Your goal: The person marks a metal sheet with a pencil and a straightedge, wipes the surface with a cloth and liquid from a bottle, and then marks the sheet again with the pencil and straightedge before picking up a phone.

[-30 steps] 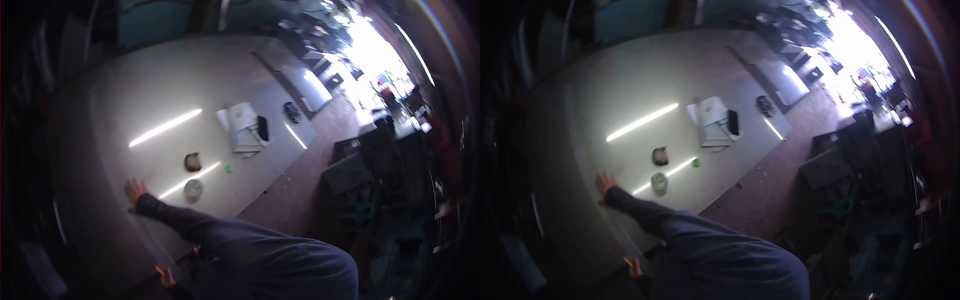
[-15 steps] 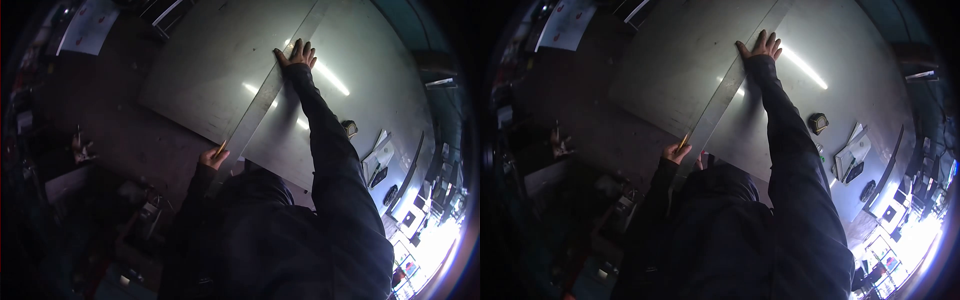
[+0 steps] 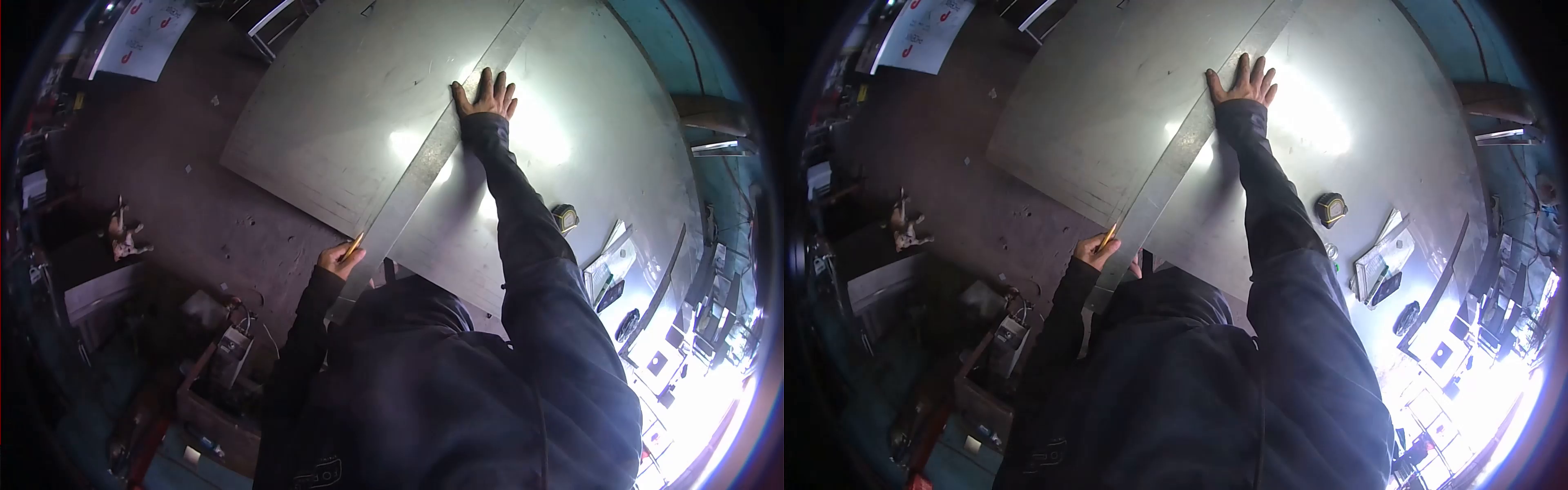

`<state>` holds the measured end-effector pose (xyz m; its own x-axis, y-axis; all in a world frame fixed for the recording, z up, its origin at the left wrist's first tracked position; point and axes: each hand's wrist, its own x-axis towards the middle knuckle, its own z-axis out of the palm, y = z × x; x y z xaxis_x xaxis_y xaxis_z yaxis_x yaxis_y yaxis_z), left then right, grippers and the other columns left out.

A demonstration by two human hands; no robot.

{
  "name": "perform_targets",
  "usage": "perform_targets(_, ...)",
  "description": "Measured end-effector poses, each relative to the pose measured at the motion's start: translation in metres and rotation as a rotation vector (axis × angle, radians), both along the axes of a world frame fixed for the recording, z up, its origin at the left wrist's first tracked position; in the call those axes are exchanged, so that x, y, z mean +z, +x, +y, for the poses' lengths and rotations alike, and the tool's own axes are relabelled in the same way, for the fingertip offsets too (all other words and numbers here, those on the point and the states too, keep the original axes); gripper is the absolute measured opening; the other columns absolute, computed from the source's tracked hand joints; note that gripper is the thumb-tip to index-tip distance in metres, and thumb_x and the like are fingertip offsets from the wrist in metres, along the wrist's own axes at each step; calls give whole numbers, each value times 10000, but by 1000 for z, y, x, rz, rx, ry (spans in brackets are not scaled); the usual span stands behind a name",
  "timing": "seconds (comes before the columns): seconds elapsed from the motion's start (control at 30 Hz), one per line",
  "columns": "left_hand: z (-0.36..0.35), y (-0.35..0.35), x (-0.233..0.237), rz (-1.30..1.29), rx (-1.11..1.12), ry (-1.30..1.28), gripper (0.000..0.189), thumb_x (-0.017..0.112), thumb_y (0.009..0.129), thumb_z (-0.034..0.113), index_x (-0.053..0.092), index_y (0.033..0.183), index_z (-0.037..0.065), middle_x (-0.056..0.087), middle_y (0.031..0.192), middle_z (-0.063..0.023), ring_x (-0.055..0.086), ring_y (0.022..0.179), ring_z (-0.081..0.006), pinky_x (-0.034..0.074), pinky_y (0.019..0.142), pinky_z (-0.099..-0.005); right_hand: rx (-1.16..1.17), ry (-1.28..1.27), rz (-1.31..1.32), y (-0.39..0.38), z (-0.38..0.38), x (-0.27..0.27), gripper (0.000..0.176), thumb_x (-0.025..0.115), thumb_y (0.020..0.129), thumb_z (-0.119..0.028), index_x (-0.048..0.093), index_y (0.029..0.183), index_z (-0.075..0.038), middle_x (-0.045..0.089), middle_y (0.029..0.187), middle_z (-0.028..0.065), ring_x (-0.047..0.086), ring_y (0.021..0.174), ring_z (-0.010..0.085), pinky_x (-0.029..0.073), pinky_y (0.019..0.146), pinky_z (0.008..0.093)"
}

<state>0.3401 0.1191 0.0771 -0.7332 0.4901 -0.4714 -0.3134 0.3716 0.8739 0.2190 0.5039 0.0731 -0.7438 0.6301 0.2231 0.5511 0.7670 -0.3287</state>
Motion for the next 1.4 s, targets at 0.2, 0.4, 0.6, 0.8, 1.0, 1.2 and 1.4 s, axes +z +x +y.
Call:
perform_targets(0.2,-4,-2,-4,9,-60,-46,251,617,829,243,600,790,-4,504,610,-14,435,577,-74,377,527,-248,-10,-10,-7,0,0,-1,810,516,733,-599,326,1355,-117,196,1427,196,80,1335,394,59,1078,491)
perform_targets(0.4,-3,0,-2,35,-32,-24,281,622,822,277,594,778,1,480,595,-11,416,565,-76,358,516,-245,-13,-23,-14,1,-2,3,820,524,731,-593,308,1363,-117,197,1424,210,83,1336,393,48,1082,481)
perform_targets(0.6,-9,3,-12,68,-93,-123,319,635,803,333,604,801,15,509,610,-17,466,605,-80,390,558,-263,-53,-10,15,-8,16,0,862,562,721,-587,287,1362,-81,239,1405,217,137,1327,381,93,1081,481)
perform_targets(0.8,-7,5,-10,-61,-38,-121,360,664,789,328,621,886,-16,600,733,-48,531,698,-103,427,636,-268,-154,-48,15,-31,45,11,835,560,714,-540,287,1364,-92,217,1418,194,113,1340,346,76,1083,477)
perform_targets(1.0,-12,-3,-10,-159,-96,-186,350,683,782,293,614,920,-21,607,780,-37,528,757,-93,428,678,-249,-159,-67,19,-35,51,7,795,544,708,-490,297,1367,-120,226,1422,169,119,1342,337,70,1082,488)
perform_targets(1.2,-11,4,-11,-80,-44,-160,302,666,798,260,605,903,-17,596,776,-25,505,727,-83,420,671,-234,-140,-72,-18,-34,49,11,771,537,717,-491,299,1373,-163,220,1436,129,119,1343,333,66,1083,492)
perform_targets(1.4,-15,3,-13,-113,-100,-185,274,653,802,244,600,875,-16,575,796,-14,507,775,-87,416,708,-242,-126,-67,-39,-33,48,14,761,522,729,-506,294,1376,-177,208,1446,108,106,1347,332,65,1083,493)
